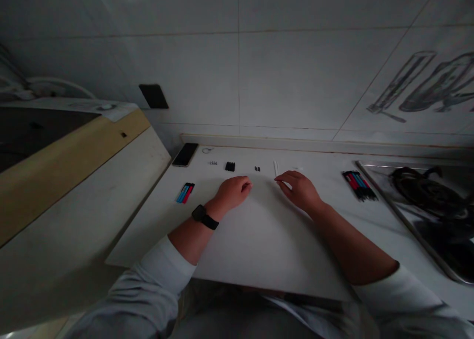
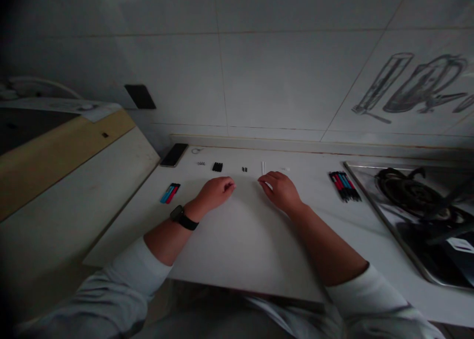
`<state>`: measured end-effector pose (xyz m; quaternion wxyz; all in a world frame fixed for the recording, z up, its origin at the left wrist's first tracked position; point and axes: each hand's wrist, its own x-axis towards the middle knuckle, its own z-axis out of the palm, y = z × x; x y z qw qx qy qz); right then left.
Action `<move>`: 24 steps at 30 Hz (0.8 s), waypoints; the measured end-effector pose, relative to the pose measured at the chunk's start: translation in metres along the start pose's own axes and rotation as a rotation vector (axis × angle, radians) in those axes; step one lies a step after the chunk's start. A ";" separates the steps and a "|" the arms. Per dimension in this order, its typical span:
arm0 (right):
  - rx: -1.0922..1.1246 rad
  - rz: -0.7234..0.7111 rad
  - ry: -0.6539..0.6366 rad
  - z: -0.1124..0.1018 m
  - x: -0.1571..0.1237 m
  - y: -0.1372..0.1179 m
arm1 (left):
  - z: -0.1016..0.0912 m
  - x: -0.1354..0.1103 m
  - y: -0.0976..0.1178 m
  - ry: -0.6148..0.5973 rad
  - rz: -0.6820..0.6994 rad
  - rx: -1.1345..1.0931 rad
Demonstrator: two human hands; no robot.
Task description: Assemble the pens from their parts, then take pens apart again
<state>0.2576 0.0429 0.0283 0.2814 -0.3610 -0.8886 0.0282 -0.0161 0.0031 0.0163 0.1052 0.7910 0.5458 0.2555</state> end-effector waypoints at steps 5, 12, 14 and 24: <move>0.071 -0.025 -0.066 0.023 0.024 -0.022 | -0.020 0.009 -0.031 0.172 -0.149 0.176; 0.025 0.082 -0.190 0.084 0.066 -0.043 | -0.030 0.009 -0.073 0.313 -0.365 0.385; -0.023 0.092 -0.200 0.096 0.077 -0.047 | -0.025 0.009 -0.081 0.311 -0.378 0.392; -0.147 0.156 -0.253 0.114 0.106 -0.049 | -0.009 0.010 -0.104 0.266 -0.402 0.474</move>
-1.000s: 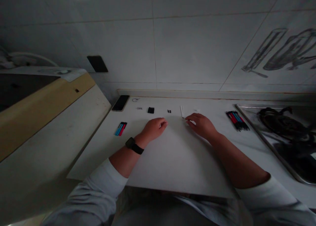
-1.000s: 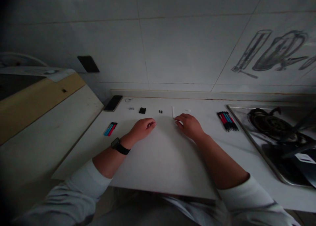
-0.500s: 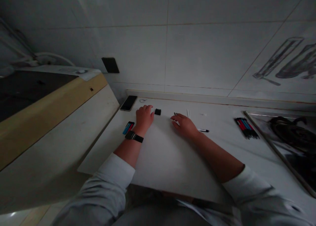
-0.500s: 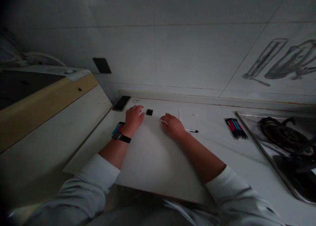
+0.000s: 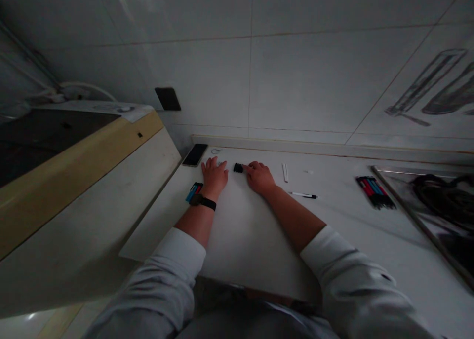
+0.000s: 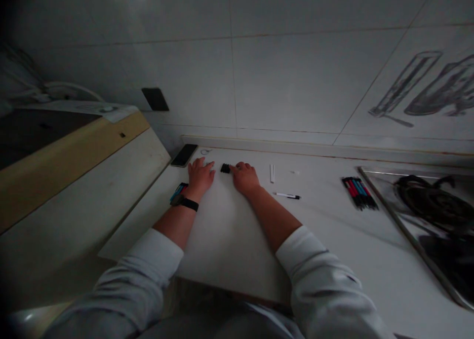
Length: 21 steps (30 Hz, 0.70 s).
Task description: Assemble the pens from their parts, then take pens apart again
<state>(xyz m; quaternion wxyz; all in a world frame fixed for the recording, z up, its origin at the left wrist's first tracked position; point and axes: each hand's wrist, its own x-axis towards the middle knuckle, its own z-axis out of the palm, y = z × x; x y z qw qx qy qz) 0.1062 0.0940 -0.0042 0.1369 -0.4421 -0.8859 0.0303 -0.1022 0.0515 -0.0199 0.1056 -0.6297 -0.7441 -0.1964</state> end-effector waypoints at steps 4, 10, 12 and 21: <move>-0.018 -0.017 -0.019 -0.001 0.002 -0.003 | -0.004 0.000 0.003 -0.003 -0.001 0.004; -0.010 -0.099 0.025 -0.004 -0.001 -0.001 | -0.015 0.000 0.006 0.016 -0.012 -0.038; -0.009 -0.132 0.033 -0.004 0.000 0.001 | -0.017 0.001 0.005 0.015 -0.033 -0.046; -0.012 -0.125 0.051 -0.003 0.004 0.003 | -0.022 0.002 0.006 -0.029 -0.064 -0.062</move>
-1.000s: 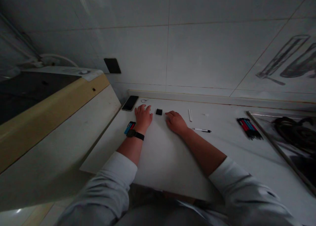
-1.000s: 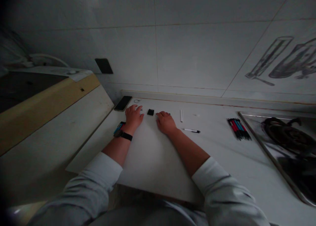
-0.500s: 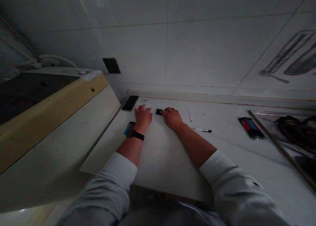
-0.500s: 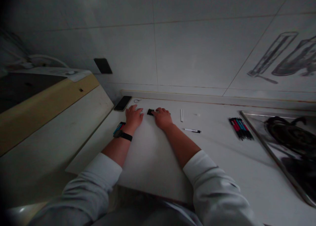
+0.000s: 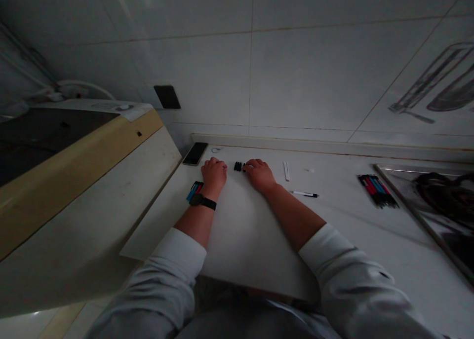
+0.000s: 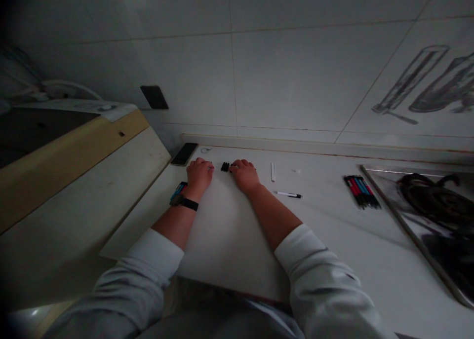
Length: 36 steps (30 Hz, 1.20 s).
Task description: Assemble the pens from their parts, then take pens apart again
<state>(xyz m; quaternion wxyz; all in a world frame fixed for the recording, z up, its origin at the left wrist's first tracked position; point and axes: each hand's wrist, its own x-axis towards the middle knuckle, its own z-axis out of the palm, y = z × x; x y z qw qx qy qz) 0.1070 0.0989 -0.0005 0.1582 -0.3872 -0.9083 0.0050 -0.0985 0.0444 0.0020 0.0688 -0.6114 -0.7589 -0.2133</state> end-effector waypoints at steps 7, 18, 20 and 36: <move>-0.023 0.015 0.017 0.002 0.000 0.005 | 0.000 0.004 0.002 -0.002 0.060 -0.091; 0.085 -0.058 0.174 -0.011 -0.009 -0.008 | 0.006 0.008 0.007 0.019 0.066 -0.481; 0.129 -0.037 0.197 -0.016 -0.017 -0.011 | 0.005 0.007 0.009 0.006 0.058 -0.544; 0.684 0.272 0.296 -0.057 -0.115 0.032 | -0.029 -0.033 0.084 -0.273 0.182 -1.026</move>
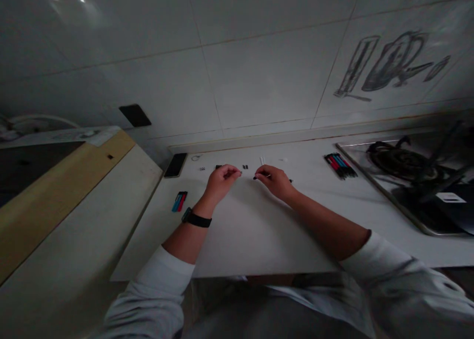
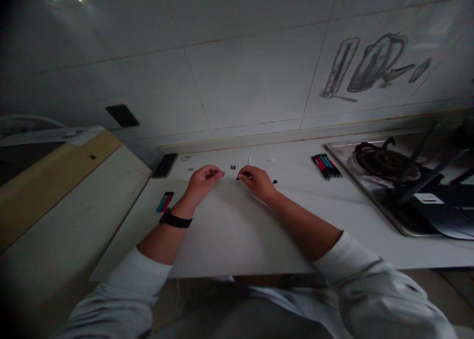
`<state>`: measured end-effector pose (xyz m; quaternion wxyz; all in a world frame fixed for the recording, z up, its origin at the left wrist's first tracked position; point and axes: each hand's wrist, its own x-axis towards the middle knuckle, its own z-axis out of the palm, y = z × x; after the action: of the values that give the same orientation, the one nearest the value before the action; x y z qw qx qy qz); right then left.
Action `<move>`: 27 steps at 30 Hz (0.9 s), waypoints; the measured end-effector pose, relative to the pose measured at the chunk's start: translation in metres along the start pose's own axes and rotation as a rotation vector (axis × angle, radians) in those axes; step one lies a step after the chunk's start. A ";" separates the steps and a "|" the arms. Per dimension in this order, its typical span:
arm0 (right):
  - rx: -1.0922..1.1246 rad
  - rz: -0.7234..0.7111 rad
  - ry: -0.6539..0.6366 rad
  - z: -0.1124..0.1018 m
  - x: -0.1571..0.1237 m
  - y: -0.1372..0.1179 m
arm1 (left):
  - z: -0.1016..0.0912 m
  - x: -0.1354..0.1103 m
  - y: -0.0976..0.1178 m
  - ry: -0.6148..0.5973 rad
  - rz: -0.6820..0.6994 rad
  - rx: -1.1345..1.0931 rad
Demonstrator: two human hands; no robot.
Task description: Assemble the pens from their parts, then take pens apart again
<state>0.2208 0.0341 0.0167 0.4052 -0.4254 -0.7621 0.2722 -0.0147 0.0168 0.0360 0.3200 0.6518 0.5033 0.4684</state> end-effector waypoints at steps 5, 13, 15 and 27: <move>0.172 0.078 0.047 0.002 -0.008 0.019 | 0.018 -0.009 -0.006 -0.037 -0.031 -0.118; 0.205 0.121 -0.084 0.002 -0.013 0.015 | 0.021 -0.019 -0.022 -0.124 -0.148 -0.235; 0.236 0.122 -0.055 0.003 -0.013 0.013 | 0.022 -0.019 -0.019 -0.121 -0.149 -0.243; 0.233 0.042 -0.051 0.007 -0.017 0.015 | 0.028 -0.021 -0.020 -0.108 -0.127 -0.259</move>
<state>0.2269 0.0258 -0.0046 0.4265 -0.3841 -0.7264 0.3780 0.0027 0.0042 0.0023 0.4569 0.5964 0.4608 0.4724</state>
